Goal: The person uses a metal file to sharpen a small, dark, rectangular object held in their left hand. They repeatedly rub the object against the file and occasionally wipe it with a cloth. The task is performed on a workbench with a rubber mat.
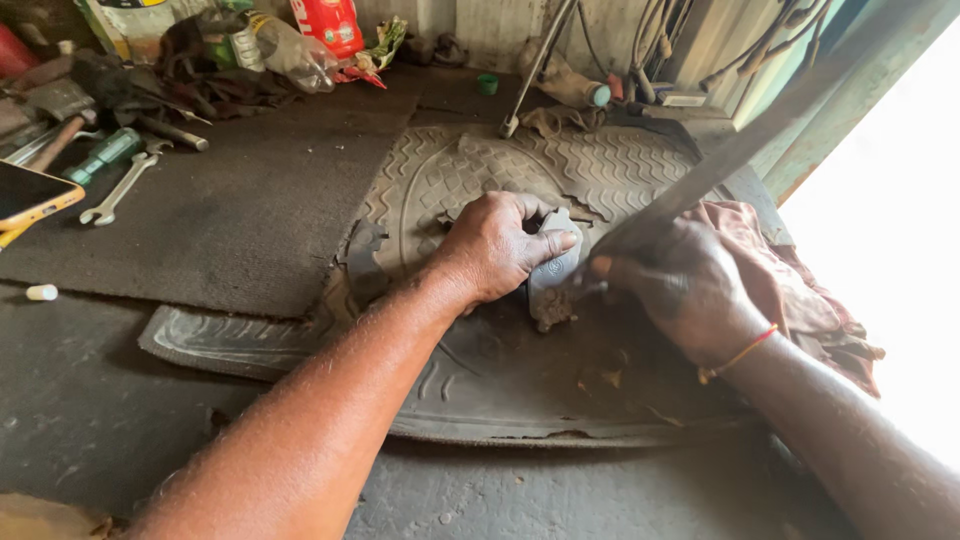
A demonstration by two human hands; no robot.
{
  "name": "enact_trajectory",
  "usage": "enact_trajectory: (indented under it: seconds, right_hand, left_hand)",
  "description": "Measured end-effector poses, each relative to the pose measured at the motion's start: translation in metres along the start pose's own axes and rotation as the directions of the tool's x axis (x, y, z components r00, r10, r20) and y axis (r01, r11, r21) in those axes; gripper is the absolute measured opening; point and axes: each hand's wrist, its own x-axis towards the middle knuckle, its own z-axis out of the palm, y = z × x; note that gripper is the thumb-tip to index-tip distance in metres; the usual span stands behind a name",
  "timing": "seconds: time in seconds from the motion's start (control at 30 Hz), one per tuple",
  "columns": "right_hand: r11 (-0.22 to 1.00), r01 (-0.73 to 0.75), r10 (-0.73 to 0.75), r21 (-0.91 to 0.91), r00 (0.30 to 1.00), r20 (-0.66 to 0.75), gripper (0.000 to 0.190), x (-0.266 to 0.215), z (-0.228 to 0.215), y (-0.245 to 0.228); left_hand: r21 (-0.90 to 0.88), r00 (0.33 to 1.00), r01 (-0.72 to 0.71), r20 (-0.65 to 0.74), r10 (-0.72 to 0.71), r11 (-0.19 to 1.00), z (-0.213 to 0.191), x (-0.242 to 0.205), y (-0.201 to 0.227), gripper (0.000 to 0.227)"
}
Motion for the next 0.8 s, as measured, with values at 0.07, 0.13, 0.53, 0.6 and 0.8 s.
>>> enact_trajectory:
  seconds: [0.07, 0.13, 0.53, 0.6, 0.8]
  right_hand:
    - [0.992, -0.021, 0.013, 0.127, 0.997, 0.07, 0.018, -0.003, 0.002, 0.0]
    - [0.999, -0.01, 0.012, -0.033, 0.997, 0.076, 0.017, 0.001, -0.003, -0.002]
    - [0.993, 0.04, -0.041, -0.11, 0.999, 0.001, 0.019, -0.002, 0.002, -0.006]
    - [0.992, 0.032, -0.025, -0.124, 0.998, 0.061, 0.02, -0.004, 0.006, -0.01]
    - [0.986, 0.015, -0.004, -0.168, 0.998, 0.067, 0.018, -0.002, 0.007, -0.017]
  left_hand:
    - [0.058, 0.995, -0.096, 0.003, 0.096, 0.994, -0.001, 0.0, -0.001, 0.035]
    - [0.103, 0.989, -0.15, 0.027, 0.148, 0.983, -0.004, 0.001, -0.002, 0.036]
    - [0.024, 0.995, -0.085, 0.051, 0.084, 0.996, -0.007, 0.0, -0.006, 0.038]
    - [-0.025, 0.996, -0.064, 0.061, 0.066, 0.998, -0.006, 0.001, -0.004, 0.037]
    - [-0.028, 0.991, -0.107, 0.073, 0.109, 0.994, -0.008, 0.0, -0.003, 0.036]
